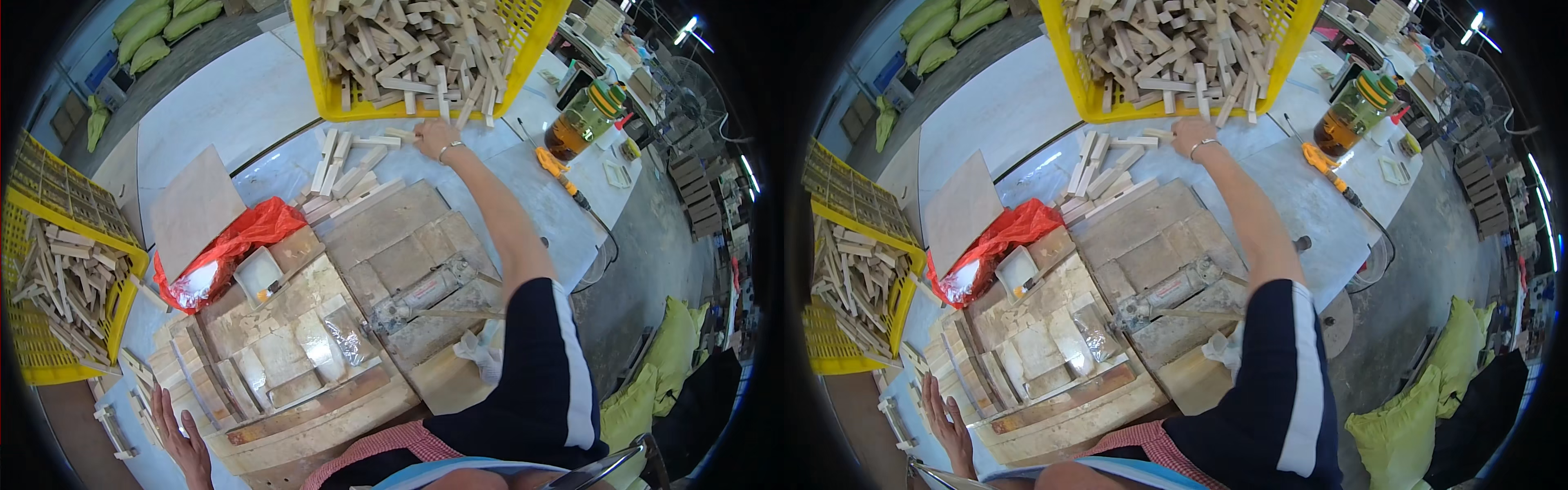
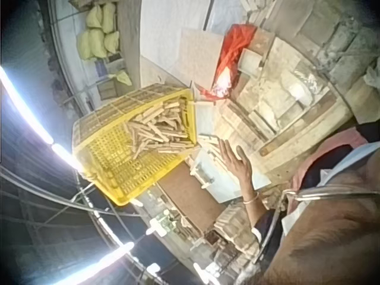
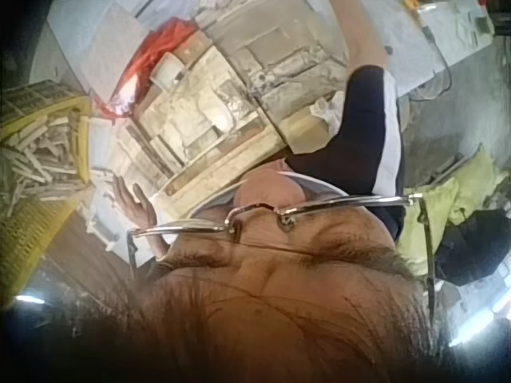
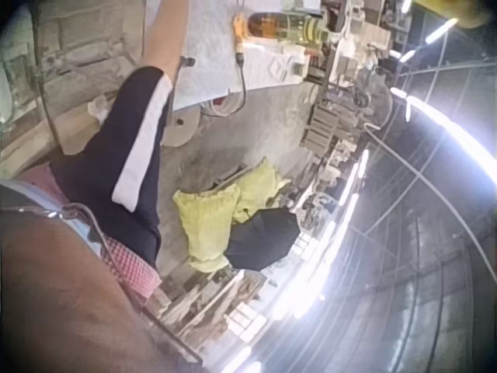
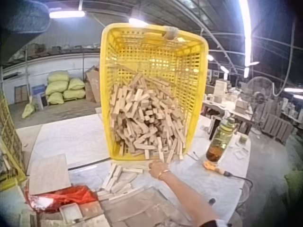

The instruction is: Assembling small wooden H-shaped frames using glue and a hammer on a workbench.

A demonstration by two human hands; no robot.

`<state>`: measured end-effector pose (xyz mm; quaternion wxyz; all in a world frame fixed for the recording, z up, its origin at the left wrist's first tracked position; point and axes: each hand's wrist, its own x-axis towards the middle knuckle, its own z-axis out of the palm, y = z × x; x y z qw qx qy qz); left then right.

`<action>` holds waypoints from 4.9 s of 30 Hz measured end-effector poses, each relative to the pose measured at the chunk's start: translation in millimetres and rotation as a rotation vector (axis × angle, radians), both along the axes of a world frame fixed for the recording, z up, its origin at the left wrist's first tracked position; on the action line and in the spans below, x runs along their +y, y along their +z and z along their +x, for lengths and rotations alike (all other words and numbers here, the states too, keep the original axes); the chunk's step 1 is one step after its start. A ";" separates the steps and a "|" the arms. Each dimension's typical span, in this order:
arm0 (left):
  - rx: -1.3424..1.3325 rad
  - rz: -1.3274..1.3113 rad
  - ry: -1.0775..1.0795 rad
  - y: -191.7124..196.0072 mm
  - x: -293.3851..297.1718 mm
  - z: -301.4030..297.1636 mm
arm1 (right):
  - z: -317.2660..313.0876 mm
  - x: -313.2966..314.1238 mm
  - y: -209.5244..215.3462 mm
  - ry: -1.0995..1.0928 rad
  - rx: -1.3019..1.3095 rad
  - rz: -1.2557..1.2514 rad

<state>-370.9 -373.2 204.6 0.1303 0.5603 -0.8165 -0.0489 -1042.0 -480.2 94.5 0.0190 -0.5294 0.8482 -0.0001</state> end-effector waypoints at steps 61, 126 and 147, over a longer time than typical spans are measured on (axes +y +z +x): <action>0.785 1.008 0.523 -199.1 285.7 158.0 | 335.2 308.8 109.4 -0.058 -1.246 0.218; 0.364 0.674 -0.020 -28.2 169.7 95.6 | 575.7 120.7 53.6 1.276 -0.136 -0.545; 0.451 0.426 -0.083 -3.0 135.2 85.0 | 423.6 53.7 58.0 0.402 -1.068 0.098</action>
